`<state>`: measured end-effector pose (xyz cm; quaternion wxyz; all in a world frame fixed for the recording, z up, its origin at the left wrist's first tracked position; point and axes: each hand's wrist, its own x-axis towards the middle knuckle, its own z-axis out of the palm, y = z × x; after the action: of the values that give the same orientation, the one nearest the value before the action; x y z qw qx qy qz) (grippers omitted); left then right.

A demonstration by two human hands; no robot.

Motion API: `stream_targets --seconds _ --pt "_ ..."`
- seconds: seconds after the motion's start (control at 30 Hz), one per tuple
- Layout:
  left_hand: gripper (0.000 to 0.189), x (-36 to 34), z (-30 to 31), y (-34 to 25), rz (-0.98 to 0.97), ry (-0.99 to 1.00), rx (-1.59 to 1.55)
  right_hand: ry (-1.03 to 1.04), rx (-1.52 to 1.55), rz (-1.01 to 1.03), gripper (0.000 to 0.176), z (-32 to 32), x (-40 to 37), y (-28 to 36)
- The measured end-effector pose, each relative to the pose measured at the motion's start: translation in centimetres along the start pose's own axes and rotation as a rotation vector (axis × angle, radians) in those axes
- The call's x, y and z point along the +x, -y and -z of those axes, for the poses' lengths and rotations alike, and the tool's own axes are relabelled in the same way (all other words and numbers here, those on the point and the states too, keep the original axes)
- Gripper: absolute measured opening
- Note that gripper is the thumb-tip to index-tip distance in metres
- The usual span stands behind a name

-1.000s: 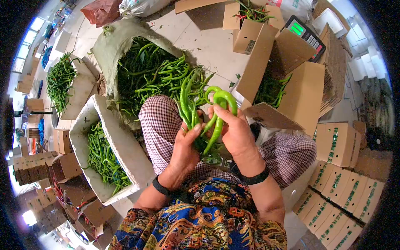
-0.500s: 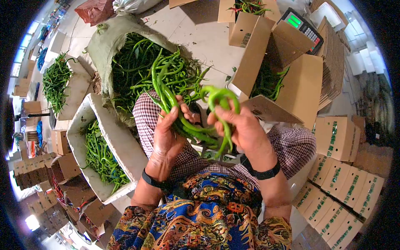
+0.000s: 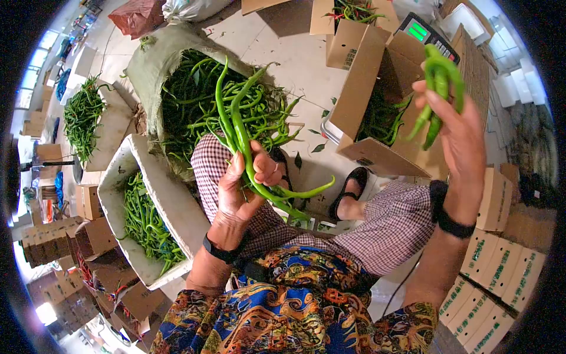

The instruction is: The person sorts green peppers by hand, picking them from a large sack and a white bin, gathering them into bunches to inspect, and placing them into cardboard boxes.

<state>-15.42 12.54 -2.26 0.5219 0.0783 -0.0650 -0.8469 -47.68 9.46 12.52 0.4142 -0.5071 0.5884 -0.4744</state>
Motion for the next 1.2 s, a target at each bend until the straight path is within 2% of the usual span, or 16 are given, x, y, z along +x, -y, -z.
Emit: stream_targets --seconds 0.03,0.1,0.17,0.23,0.3,0.4,0.47,0.5,0.57,0.6,0.7,0.77,0.8,0.93,1.1,1.2 --pt "0.039 -0.1 0.0 0.1 -0.001 0.002 0.002 0.000 0.001 0.003 0.053 0.4 0.7 -1.2" --pt "0.039 -0.3 -0.1 0.2 0.028 -0.007 0.064 -0.070 -0.940 0.024 0.051 0.3 1.6 -5.0" --pt "0.039 -0.5 -0.4 0.4 0.041 -0.037 0.095 -0.104 -1.147 0.489 0.050 -2.3 -0.4 -6.3" --pt "0.041 -0.6 -0.1 0.8 0.075 -0.051 0.124 0.111 -0.501 -0.134 0.047 -7.2 -2.3 -3.7" --pt "0.041 -0.6 -0.4 1.1 0.115 -0.040 0.184 0.327 -0.192 -0.153 0.043 -10.4 -3.5 -4.8" --pt "0.041 -0.7 -1.0 1.9 0.172 -0.075 0.366 0.404 -0.066 -0.106 0.041 -14.2 -4.0 -5.2" --pt "0.038 -0.7 -1.2 2.1 0.186 -0.103 0.392 0.586 0.283 -0.466 0.038 -14.9 -3.6 -5.3" --pt "0.035 -1.0 -1.2 2.0 0.199 -0.188 0.348 0.591 0.286 -0.469 0.038 -15.0 -3.7 -5.3" --pt "0.031 -0.6 -0.5 1.7 0.123 -0.155 0.340 0.300 0.395 -0.282 0.032 -14.5 -3.9 -5.5" --pt "0.030 -0.6 0.2 1.7 0.110 -0.191 0.222 0.233 0.437 -0.318 0.026 -13.5 -3.7 -5.0" --pt "0.032 -0.3 0.7 0.8 0.135 -0.221 0.043 0.251 0.588 -0.314 0.025 -10.3 -4.2 -2.9" --pt "0.034 -0.2 0.6 0.5 0.148 -0.196 -0.009 0.296 0.450 -0.331 0.024 -9.8 -4.9 -3.0" --pt "0.034 0.0 0.7 0.6 0.135 -0.181 0.010 0.334 0.309 -0.343 0.023 -9.7 -5.3 -3.0" --pt "0.033 0.2 0.0 1.2 0.118 -0.178 0.202 0.395 0.294 -0.479 0.020 -11.6 -7.6 -6.5" --pt "0.042 -0.5 -1.3 1.7 0.199 -0.216 0.488 0.284 0.311 -0.469 0.021 -11.8 -7.0 -6.9" --pt "0.036 -0.5 -1.4 1.9 0.236 -0.146 0.437 0.305 0.233 -0.381 0.026 -12.1 -6.3 -5.8"
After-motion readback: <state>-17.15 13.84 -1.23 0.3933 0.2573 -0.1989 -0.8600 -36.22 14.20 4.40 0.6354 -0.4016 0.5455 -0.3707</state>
